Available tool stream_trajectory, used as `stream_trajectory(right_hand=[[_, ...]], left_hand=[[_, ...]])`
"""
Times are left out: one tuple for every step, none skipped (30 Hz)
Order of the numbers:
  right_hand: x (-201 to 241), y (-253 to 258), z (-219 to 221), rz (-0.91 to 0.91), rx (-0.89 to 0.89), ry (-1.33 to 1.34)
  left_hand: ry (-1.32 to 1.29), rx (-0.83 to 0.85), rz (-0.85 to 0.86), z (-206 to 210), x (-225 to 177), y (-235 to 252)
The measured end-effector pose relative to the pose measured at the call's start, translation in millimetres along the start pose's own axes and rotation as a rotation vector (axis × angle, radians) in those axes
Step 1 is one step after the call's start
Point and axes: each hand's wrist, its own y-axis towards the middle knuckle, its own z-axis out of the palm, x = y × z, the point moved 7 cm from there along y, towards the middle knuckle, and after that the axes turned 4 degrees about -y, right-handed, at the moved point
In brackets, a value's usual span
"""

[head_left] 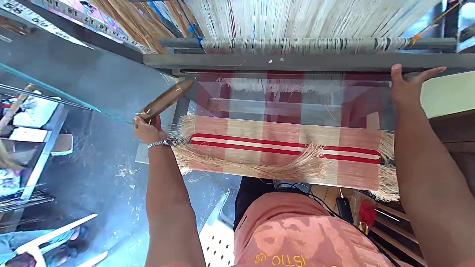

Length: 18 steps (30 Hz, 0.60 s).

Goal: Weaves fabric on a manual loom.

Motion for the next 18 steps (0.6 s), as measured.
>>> stream_trajectory(right_hand=[[1.4,-2.7,-1.3,-0.006,-0.024,-0.007],[3.5,-5.3,-2.5,-0.015,-0.047,-0.036],[6.3,-8.2,-3.1,-0.015,-0.066,-0.077],[7.5,-10.6,-3.0,-0.005,-0.078,-0.114],[7.4,-12.0,-2.7,-0.003,-0.082,-0.139],[6.5,-11.3,-2.8,-0.022,-0.082,-0.140],[4.6,-9.5,-3.3,-0.034,-0.077,-0.123],[1.4,-7.6,-4.1,-0.031,-0.074,-0.097],[-1.0,-7.4,-4.6,-0.001,-0.059,-0.088],[-1.7,-9.1,-4.7,0.052,-0.027,-0.097],[-1.0,-11.8,-4.1,0.106,0.010,-0.108],[-1.1,-14.1,-3.4,0.153,0.040,-0.124],[-2.0,-15.8,-2.5,0.190,0.068,-0.129],[-3.1,-17.2,-1.8,0.226,0.090,-0.131],[-4.6,-18.4,-1.1,0.258,0.115,-0.135],[-6.1,-19.4,-0.8,0.288,0.141,-0.147],[-9.2,-19.4,-0.6,0.313,0.162,-0.154],[-11.6,-19.2,0.1,0.336,0.188,-0.150]], left_hand=[[0.007,-0.011,0.005,6.3,4.1,7.5],[0.015,-0.019,0.008,12.5,8.5,13.5],[0.021,-0.023,0.010,18.9,12.5,18.7],[0.024,-0.022,0.008,24.9,16.9,24.3],[0.027,-0.022,0.005,30.8,21.6,30.1],[0.028,-0.021,-0.001,36.7,27.1,36.5],[0.032,-0.020,-0.006,42.9,31.9,41.1],[0.041,-0.014,-0.012,48.7,36.6,45.8],[0.050,-0.001,-0.020,54.5,41.1,49.6],[0.056,0.014,-0.029,60.4,45.4,51.9],[0.063,0.029,-0.037,66.4,49.1,53.5],[0.066,0.045,-0.045,72.3,52.2,53.3],[0.064,0.056,-0.051,77.9,55.2,52.1],[0.065,0.072,-0.059,83.5,58.5,50.1],[0.070,0.091,-0.066,89.1,61.6,47.0],[0.077,0.106,-0.075,94.6,65.4,44.5],[0.072,0.110,-0.073,99.8,70.0,43.0],[0.061,0.105,-0.072,104.4,75.3,41.8]])
